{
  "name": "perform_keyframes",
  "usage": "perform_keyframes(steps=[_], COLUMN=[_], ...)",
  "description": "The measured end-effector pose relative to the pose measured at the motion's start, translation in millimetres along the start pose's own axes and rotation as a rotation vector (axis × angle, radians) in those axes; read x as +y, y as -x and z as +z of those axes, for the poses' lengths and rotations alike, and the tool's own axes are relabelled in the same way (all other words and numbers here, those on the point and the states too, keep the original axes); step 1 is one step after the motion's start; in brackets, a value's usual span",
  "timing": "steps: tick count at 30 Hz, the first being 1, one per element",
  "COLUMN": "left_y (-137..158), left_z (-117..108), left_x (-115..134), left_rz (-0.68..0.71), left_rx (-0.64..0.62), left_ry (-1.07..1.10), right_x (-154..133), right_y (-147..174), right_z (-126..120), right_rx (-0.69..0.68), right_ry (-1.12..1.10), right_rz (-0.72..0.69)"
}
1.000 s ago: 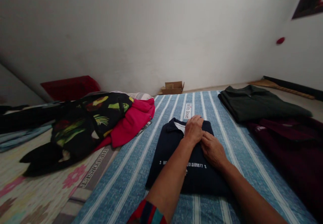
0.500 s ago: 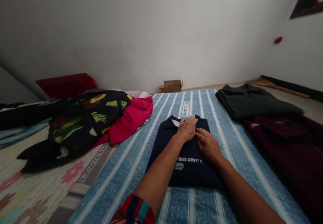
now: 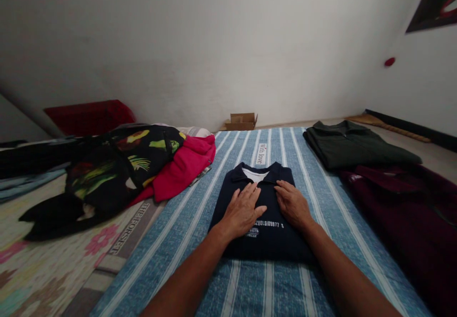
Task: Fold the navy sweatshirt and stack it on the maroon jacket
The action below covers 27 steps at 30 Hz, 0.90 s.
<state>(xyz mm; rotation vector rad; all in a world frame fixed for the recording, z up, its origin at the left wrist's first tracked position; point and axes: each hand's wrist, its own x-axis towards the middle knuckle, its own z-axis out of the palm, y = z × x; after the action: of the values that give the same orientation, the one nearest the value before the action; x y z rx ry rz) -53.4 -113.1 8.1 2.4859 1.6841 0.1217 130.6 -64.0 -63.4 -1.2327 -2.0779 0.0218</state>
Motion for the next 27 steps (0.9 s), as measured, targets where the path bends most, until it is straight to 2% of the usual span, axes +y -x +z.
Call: perform_keyframes(steps=[4, 8, 16, 27], left_y=[0.7, 2.7, 28.5, 32.4], left_z=[5.7, 6.7, 8.3, 26.5], left_x=[-1.5, 1.0, 14.8, 5.8], left_rz=[-0.008, -0.016, -0.051, -0.006], left_rx=[-0.022, 0.012, 0.1, 0.139], left_ry=[-0.018, -0.025, -0.031, -0.015], right_x=[0.8, 1.8, 2.6, 5.4], right_y=[1.0, 2.5, 3.0, 6.8], right_z=[-0.3, 0.7, 0.4, -0.4], right_rx=[-0.014, -0.005, 0.01, 0.017], right_ry=[-0.006, -0.022, -0.048, -0.077], right_rz=[0.002, 0.009, 0.007, 0.006])
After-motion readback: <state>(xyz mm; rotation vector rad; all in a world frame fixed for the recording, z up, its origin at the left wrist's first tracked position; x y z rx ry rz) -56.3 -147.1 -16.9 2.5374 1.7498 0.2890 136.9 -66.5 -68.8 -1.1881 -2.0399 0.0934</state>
